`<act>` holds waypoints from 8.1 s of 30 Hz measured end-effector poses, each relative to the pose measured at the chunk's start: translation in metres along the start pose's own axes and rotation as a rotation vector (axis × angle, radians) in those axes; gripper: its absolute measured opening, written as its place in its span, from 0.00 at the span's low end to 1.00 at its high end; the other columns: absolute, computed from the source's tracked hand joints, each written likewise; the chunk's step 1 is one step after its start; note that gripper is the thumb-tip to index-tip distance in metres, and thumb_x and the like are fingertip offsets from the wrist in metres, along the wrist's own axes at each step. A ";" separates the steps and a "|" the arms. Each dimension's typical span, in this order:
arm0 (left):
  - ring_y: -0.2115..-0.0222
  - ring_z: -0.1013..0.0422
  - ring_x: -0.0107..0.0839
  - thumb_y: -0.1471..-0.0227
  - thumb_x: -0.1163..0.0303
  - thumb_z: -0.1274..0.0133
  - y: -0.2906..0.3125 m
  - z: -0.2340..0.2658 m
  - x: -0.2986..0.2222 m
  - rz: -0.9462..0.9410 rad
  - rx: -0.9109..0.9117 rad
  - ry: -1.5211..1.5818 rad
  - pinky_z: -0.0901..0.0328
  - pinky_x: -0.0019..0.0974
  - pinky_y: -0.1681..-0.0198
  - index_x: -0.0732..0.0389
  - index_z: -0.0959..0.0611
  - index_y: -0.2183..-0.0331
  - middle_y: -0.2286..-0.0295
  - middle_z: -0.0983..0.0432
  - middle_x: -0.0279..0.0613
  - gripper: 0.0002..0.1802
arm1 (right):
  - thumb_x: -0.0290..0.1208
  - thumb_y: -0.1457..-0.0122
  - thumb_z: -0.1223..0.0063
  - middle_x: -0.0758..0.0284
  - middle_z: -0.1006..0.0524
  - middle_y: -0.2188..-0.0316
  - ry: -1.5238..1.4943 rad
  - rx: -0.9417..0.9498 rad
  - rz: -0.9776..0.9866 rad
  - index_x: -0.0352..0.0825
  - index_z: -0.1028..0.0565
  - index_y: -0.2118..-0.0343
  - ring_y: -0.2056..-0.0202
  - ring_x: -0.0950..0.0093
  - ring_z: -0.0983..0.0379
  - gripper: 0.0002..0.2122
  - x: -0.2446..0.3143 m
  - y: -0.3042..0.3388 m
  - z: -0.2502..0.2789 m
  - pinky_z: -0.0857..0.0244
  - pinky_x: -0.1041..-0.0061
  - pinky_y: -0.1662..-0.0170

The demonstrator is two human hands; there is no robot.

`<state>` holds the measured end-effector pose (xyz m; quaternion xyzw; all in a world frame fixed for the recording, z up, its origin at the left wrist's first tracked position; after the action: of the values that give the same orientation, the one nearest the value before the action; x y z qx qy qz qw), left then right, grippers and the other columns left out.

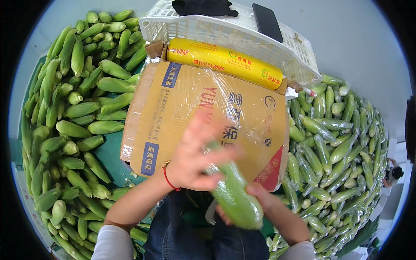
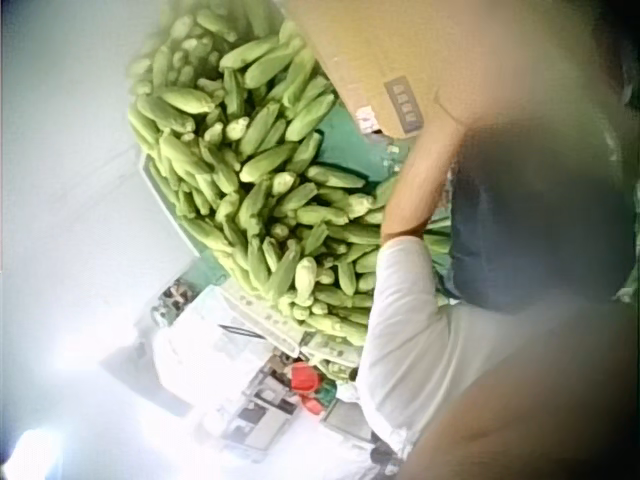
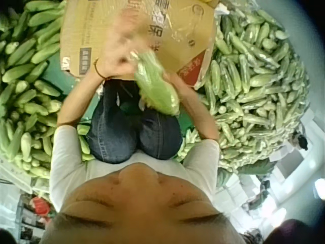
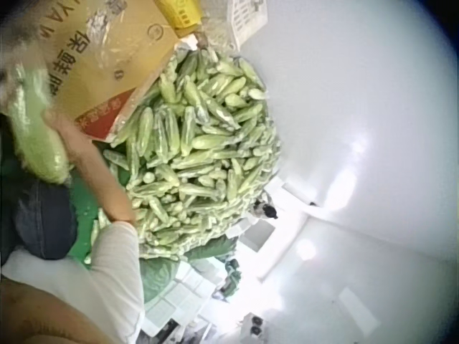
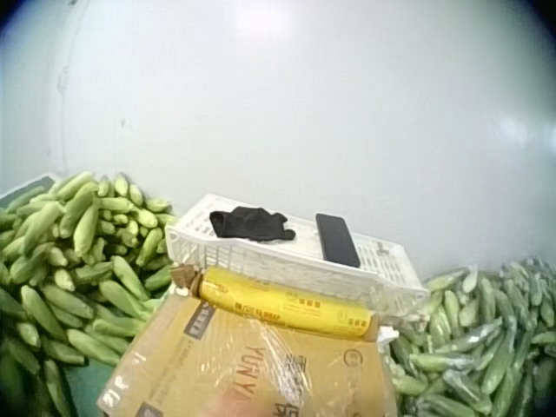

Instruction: The person wraps ears of corn in plastic film by hand, taking each cob from a pile, wrapping it using a roll of film on a cardboard box, and placing it onto another pile.

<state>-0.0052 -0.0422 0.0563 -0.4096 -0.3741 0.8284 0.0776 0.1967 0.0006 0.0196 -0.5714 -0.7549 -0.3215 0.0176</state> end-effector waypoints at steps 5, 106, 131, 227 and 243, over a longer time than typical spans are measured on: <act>0.66 0.26 0.34 0.43 0.66 0.53 0.012 -0.022 0.021 0.742 -0.444 1.222 0.28 0.38 0.65 0.56 0.30 0.50 0.60 0.29 0.43 0.18 | 0.65 0.47 0.55 0.49 0.28 0.61 -0.352 0.122 0.011 0.33 0.40 0.42 0.74 0.63 0.27 0.40 -0.009 -0.025 -0.011 0.33 0.71 0.77; 0.73 0.25 0.41 0.52 0.76 0.43 0.016 0.055 0.041 0.378 0.195 -0.298 0.31 0.37 0.69 0.63 0.17 0.71 0.74 0.22 0.47 0.04 | 0.41 0.52 0.40 0.66 0.26 0.65 1.974 -0.969 1.074 0.36 0.23 0.65 0.63 0.65 0.30 0.15 0.079 -0.021 0.036 0.34 0.66 0.62; 0.51 0.32 0.48 0.50 0.63 0.45 -0.069 -0.044 0.150 0.322 0.844 -0.661 0.35 0.40 0.49 0.70 0.29 0.51 0.47 0.36 0.56 0.28 | 0.48 0.61 0.34 0.64 0.25 0.66 2.339 -0.595 0.698 0.41 0.29 0.56 0.60 0.64 0.27 0.28 0.147 -0.072 0.020 0.31 0.66 0.62; 0.64 0.32 0.36 0.46 0.52 0.44 0.338 0.149 0.264 1.423 -1.512 1.071 0.33 0.40 0.54 0.61 0.26 0.60 0.66 0.30 0.43 0.23 | 0.19 0.43 0.50 0.67 0.27 0.82 1.235 -1.052 0.392 0.28 0.29 0.69 0.80 0.81 0.29 0.01 -0.014 0.071 0.097 0.36 0.83 0.76; 0.58 0.32 0.52 0.53 0.66 0.40 0.067 0.046 -0.016 0.302 0.492 -0.183 0.34 0.41 0.54 0.55 0.29 0.45 0.56 0.31 0.53 0.32 | 0.31 0.43 0.45 0.61 0.25 0.79 1.806 -1.124 0.505 0.38 0.27 0.67 0.75 0.62 0.25 0.05 -0.015 0.058 0.043 0.32 0.67 0.72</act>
<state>-0.0163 -0.1222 0.0382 -0.3533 -0.1027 0.9297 0.0165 0.2674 0.0177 0.0069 -0.1897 -0.0703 -0.9080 0.3668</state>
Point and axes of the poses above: each hand's wrist, its own y-axis away from the middle knuckle, its own z-axis out of the back of the hand, x = y × z, the point moved 3 cm from there along -y, towards the middle knuckle
